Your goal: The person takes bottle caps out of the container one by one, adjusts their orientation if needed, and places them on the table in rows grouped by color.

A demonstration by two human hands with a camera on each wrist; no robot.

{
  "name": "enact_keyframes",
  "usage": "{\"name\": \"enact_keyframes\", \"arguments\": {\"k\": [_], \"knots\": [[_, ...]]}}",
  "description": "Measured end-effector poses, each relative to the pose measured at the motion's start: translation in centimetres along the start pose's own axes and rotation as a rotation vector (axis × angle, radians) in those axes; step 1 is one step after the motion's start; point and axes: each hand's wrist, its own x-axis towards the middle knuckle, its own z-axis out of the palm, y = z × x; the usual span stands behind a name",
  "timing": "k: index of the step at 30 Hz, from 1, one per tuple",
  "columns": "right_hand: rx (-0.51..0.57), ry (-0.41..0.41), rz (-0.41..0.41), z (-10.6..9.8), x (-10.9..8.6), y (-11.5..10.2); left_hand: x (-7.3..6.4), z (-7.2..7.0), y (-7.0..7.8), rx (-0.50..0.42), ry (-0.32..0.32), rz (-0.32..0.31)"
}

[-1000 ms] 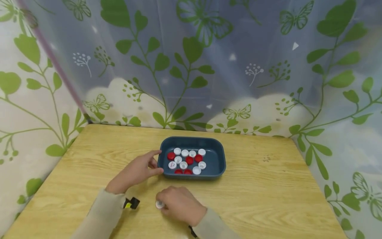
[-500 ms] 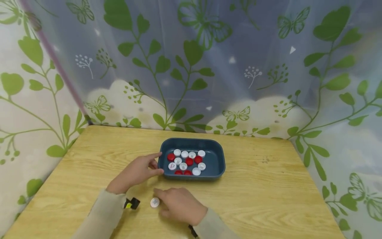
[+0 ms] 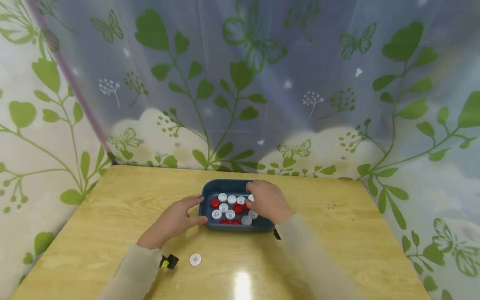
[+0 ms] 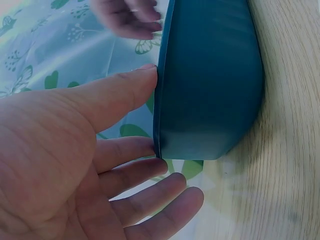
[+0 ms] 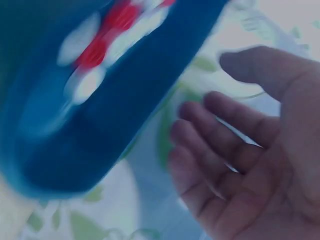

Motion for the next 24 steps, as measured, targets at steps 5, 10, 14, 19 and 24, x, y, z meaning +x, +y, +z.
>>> {"name": "enact_keyframes", "arguments": {"k": [5,10,14,19,24], "knots": [[-0.090,-0.201,-0.036,1.8,0.6,2.7,-0.1,0.2,-0.2,-0.005,0.001,-0.005],[-0.061,-0.239,-0.065,3.6,0.2,4.2,0.0,0.2,-0.2,-0.020,0.002,0.001],[-0.015,-0.207,-0.086,4.6,-0.1,5.0,0.1,0.3,-0.2,-0.023,0.000,-0.002],[0.080,-0.203,-0.107,5.1,-0.2,5.4,0.1,0.2,-0.2,-0.019,-0.005,0.001],[0.103,-0.191,-0.091,5.3,-0.2,5.5,0.0,0.1,-0.2,-0.026,-0.008,-0.006]]}}
